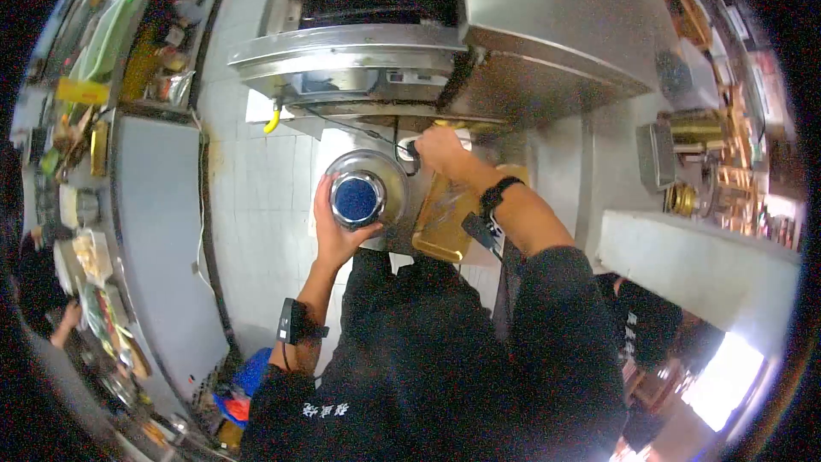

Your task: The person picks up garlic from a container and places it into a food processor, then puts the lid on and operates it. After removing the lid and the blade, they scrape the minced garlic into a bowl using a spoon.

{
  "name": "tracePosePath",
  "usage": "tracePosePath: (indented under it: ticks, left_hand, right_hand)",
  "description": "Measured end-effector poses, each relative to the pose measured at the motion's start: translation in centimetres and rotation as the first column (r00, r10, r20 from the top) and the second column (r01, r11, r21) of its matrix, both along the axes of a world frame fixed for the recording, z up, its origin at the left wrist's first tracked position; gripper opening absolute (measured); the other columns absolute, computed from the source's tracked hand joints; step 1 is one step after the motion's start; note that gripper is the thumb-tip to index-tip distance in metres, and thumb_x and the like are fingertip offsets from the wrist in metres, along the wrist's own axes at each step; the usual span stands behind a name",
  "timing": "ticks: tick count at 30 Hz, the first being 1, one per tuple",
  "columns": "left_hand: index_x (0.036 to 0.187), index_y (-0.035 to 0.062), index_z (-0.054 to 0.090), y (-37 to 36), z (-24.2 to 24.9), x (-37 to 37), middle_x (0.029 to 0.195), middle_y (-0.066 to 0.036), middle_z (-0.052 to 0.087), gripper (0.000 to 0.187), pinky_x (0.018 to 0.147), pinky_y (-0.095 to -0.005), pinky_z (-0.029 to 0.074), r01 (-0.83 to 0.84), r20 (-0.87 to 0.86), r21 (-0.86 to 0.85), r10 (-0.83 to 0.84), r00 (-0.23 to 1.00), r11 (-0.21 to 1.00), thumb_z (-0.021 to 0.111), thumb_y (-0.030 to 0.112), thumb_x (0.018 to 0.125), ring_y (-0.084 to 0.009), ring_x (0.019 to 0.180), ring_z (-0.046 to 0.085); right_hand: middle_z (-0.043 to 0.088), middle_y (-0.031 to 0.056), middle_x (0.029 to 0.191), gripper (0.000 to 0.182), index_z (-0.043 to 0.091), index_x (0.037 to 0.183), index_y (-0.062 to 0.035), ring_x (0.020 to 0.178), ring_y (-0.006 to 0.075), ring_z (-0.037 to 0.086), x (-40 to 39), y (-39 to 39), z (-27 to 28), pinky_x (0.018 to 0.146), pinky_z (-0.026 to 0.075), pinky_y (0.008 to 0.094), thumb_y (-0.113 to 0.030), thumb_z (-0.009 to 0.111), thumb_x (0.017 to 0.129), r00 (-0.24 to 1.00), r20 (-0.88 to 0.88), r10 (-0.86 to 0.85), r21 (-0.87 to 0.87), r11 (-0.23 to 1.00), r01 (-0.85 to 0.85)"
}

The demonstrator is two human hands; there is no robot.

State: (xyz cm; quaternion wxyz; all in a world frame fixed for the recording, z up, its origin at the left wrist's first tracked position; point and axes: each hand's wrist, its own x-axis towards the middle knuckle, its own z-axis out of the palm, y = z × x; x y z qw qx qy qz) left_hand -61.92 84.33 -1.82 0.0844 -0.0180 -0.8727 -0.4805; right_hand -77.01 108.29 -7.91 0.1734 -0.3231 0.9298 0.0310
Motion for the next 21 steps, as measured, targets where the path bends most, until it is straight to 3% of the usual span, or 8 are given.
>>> tracePosePath:
  ticks: [3,5,7,8,10,13,17,21]
  left_hand:
    - [0.136,0.0021,0.03,-0.6,-0.1,1.0,0.139,-0.023,0.032,0.111,0.109,-0.0484,0.022,-0.022,-0.003,-0.083,0.022,1.0,0.996,0.09,0.027,0.045,-0.0393,0.133,0.025]
    - [0.139,0.001,0.024,-0.8,-1.3,2.0,0.143,-0.024,0.025,0.117,0.111,-0.0483,0.02,-0.058,0.004,-0.102,0.058,0.998,0.993,0.089,0.03,0.046,-0.0401,0.135,0.019]
    - [0.139,0.0012,0.024,-0.9,-1.8,2.7,0.144,-0.024,0.024,0.117,0.11,-0.0484,0.021,-0.077,0.019,-0.01,0.077,0.997,0.997,0.089,0.032,0.046,-0.0408,0.135,0.019]
    - [0.139,0.0013,0.024,-1.0,-1.9,2.6,0.144,-0.024,0.024,0.117,0.11,-0.0484,0.022,-0.075,0.015,0.038,0.075,0.997,0.996,0.089,0.032,0.046,-0.0411,0.135,0.019]
    - [0.14,0.0034,0.027,-1.2,-2.5,2.6,0.144,-0.025,0.024,0.115,0.109,-0.0488,0.024,-0.075,0.017,0.048,0.074,0.997,0.996,0.087,0.037,0.048,-0.0419,0.135,0.02]
    - [0.14,0.0052,0.028,-2.2,-2.3,1.9,0.143,-0.024,0.027,0.112,0.109,-0.0505,0.022,-0.004,-0.045,0.03,0.006,0.999,1.0,0.085,0.038,0.05,-0.0427,0.134,0.021]
    - [0.142,-0.0008,0.021,-3.1,-3.3,2.1,0.145,-0.024,0.021,0.119,0.11,-0.0471,0.022,0.047,0.009,-0.021,-0.047,0.999,0.999,0.087,0.036,0.05,-0.0407,0.134,0.022]
    - [0.141,-0.0014,0.021,-3.5,-3.1,2.0,0.146,-0.023,0.021,0.118,0.109,-0.0462,0.025,0.049,0.009,0.032,-0.05,0.999,0.998,0.086,0.036,0.051,-0.0397,0.134,0.023]
  right_hand:
    - [0.063,0.019,0.093,0.019,0.068,0.085,-0.003,0.089,0.031,0.062,-0.1,-1.0,4.1,0.074,0.051,0.0402,-0.012,0.067,0.069,0.997,-0.052,-0.053,0.017,0.998,0.054]
    - [0.063,0.0184,0.095,0.037,0.062,0.102,-0.0009,0.086,0.0332,0.062,1.3,-2.4,8.8,0.076,0.051,0.0408,-0.019,0.068,0.071,0.984,-0.144,-0.102,-0.367,0.929,0.043]
    - [0.061,0.0194,0.098,0.056,0.05,0.118,0.0011,0.089,0.0339,0.062,4.4,-5.6,13.6,0.078,0.051,0.0409,-0.031,0.068,0.075,0.997,-0.076,0.0,-0.516,0.856,-0.039]
    - [0.059,0.0225,0.101,0.075,0.041,0.125,0.0033,0.092,0.0361,0.062,5.7,-7.0,14.4,0.078,0.051,0.0406,-0.044,0.068,0.074,0.994,-0.045,0.098,-0.442,0.891,-0.107]
    - [0.059,0.0239,0.1,0.082,0.038,0.126,0.0048,0.093,0.0383,0.062,8.4,-11.3,18.7,0.078,0.051,0.0434,-0.048,0.07,0.072,0.992,0.107,0.073,-0.089,0.994,-0.064]
    - [0.05,0.0311,0.112,0.089,0.032,0.133,-0.001,0.091,0.0472,0.058,8.2,-13.7,16.3,0.081,0.049,0.0471,-0.045,0.073,0.067,0.983,0.171,-0.059,0.015,0.998,0.057]
    - [0.041,0.0246,0.123,0.079,0.036,0.129,-0.0084,0.094,0.0466,0.054,9.3,-13.7,16.0,0.079,0.049,0.0493,-0.031,0.075,0.065,0.969,0.0,0.245,0.046,0.968,-0.245]
    - [0.048,0.023,0.115,0.076,0.042,0.122,-0.0087,0.088,0.0452,0.058,8.6,-13.9,16.1,0.072,0.051,0.0478,-0.032,0.079,0.059,0.921,-0.06,0.386,0.043,0.922,-0.384]
